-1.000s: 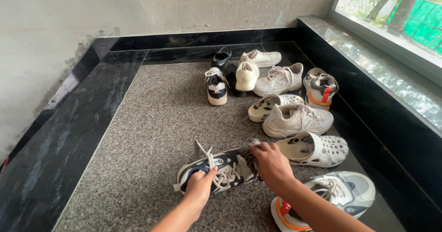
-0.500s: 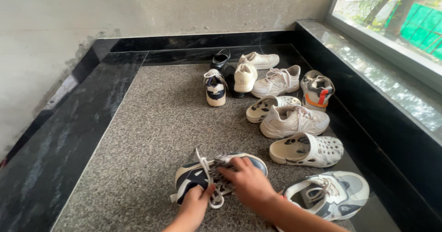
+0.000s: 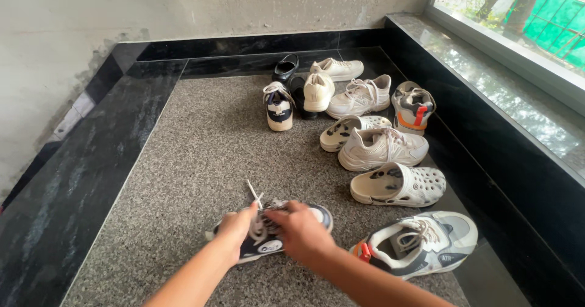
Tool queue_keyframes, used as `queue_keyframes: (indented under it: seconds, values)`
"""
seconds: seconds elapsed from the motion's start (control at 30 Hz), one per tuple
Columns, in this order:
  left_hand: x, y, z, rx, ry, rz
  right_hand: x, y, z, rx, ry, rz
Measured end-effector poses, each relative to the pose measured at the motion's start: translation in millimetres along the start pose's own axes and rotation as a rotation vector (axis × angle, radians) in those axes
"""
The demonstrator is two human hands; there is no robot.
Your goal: The person scrubs a navy and white sneaker with a patterned cloth, focusing on the upper, sides, and sole. After scrubbing, the person ties the laces and places the shoe back among other shoes on the floor.
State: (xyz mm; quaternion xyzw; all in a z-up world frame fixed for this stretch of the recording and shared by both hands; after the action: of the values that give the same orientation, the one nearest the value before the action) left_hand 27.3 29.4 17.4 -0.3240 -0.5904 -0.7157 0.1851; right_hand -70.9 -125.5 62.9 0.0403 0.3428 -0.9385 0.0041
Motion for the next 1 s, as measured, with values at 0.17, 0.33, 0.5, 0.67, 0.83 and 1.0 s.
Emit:
queue_keyframes:
  seconds: [0.17, 0.33, 0.5, 0.67, 0.83, 1.0]
  values:
    - [8, -10, 7, -0.271, 0.139, -0.183, 3, 2, 3, 0.159, 0.006, 0.081]
    - [16, -19, -10, -0.174, 0.117, -0.430, 0, 34, 45, 0.270, -0.015, -0.304]
    - [15, -22, -24, -0.087, -0.009, -0.577, -7, 31, 56, 0.110, 0.202, -0.257]
    - [14, -25, -5, -0.201, -0.019, -0.416, -3, -3, 13, 0.017, 0.104, 0.050]
    - [13, -22, 3, -0.116, -0.012, -0.192, 6, 2, 13, 0.232, -0.033, 0.125]
    - [-7, -9, -3, -0.506, 0.273, -0.150, 8, 18, 39, 0.414, -0.031, -0.086]
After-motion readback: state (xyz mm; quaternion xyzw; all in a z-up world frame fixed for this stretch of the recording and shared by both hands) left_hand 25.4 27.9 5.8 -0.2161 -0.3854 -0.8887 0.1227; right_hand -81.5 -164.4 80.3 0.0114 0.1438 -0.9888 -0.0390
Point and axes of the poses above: each hand's wrist, its own x-axis away from the middle knuckle, its own z-axis out of the back of the hand, y = z × x, the point moved 1 cm from there along -x, towards the middle knuckle, and after that the axes turned 7 degrees about -x, right-handed, at the moved point
